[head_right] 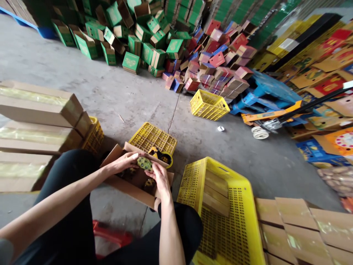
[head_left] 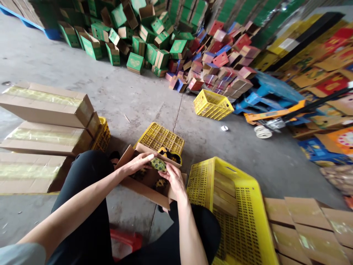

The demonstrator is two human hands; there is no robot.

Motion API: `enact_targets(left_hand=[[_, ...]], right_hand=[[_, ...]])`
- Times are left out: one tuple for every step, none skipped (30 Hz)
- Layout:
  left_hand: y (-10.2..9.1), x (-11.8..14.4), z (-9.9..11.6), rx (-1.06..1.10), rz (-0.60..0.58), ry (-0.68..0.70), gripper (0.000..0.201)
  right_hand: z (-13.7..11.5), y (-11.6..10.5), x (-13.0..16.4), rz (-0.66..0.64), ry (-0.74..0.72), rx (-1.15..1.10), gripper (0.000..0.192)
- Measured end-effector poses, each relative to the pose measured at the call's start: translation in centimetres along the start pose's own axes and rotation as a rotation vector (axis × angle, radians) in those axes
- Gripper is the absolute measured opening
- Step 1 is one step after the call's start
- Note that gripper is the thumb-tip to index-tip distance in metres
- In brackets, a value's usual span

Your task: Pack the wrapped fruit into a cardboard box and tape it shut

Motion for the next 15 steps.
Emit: enact_targets(left_hand=[[0.3,0.0,0.2,0.011,-0.018,0.018,0.075],[0.4,0.0,0.3,0.018,-0.032,0.035,0.075],[0.5,0.0,0.2,0.017,-0.038,0.049,0.076],[0.5,-0.1,0.1,0.010,-0.035,0.059,0.076],[0.4,-0.2,0.0,0.002,-0.022,0.063,0.075],[0.2,-0.4,-0.3,-0.003,-0.006,0.063,0.074],[0.1,-0.5,-0.5,-0.003,0.008,0.056,0.072],[-0.1,-0.6,-0.8,0.002,0.018,0.047,0.071],[-0.2,-0.6,-1.0,0.011,0.024,0.037,0.069],[-0.3,-0.7,-1.2,0.021,0.030,0.031,0.069],[-0.5,-0.7,-1.3,0.031,0.037,0.029,0.069],[-0.6,-0.7,-1.3,0.036,0.046,0.029,0.068],[-0.8,-0.7,-1.3,0.034,0.056,0.033,0.068],[-0.9,-0.7,-1.3,0.026,0.061,0.038,0.067],[-0.9,-0.7,-1.2,0.012,0.062,0.043,0.066]], right_hand=[[0.0,-0.1,-0.1,0.008,-0.003,-0.008,0.047],[0.0,-0.2,-0.1,0.014,-0.004,-0.013,0.048],[0.0,-0.3,-0.1,0.022,-0.001,-0.016,0.048],[0.0,-0.4,-0.1,0.030,0.004,-0.017,0.048],[0.0,-0.5,-0.1,0.037,0.011,-0.014,0.049],[0.0,-0.6,0.0,0.041,0.021,-0.010,0.051],[0.0,-0.5,0.1,0.038,0.030,-0.008,0.052],[-0.1,-0.5,0.1,0.030,0.038,-0.010,0.054],[-0.2,-0.3,0.2,0.017,0.043,-0.016,0.055],[-0.2,-0.1,0.3,0.002,0.047,-0.026,0.056],[-0.3,0.0,0.3,-0.013,0.050,-0.039,0.057],[-0.4,0.2,0.3,-0.026,0.053,-0.052,0.057],[-0.5,0.3,0.4,-0.034,0.054,-0.063,0.056],[-0.5,0.3,0.4,-0.038,0.051,-0.069,0.055],[-0.6,0.3,0.5,-0.042,0.045,-0.068,0.053]])
Point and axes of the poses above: each hand's wrist, its own x-axis away from the middle knuckle, its own y-axis out of the palm, z = x × y, the point moved 9 cm from there along -x, towards the middle knuckle, and after that the axes turned 11 degrees about z, right-handed, at the moved point
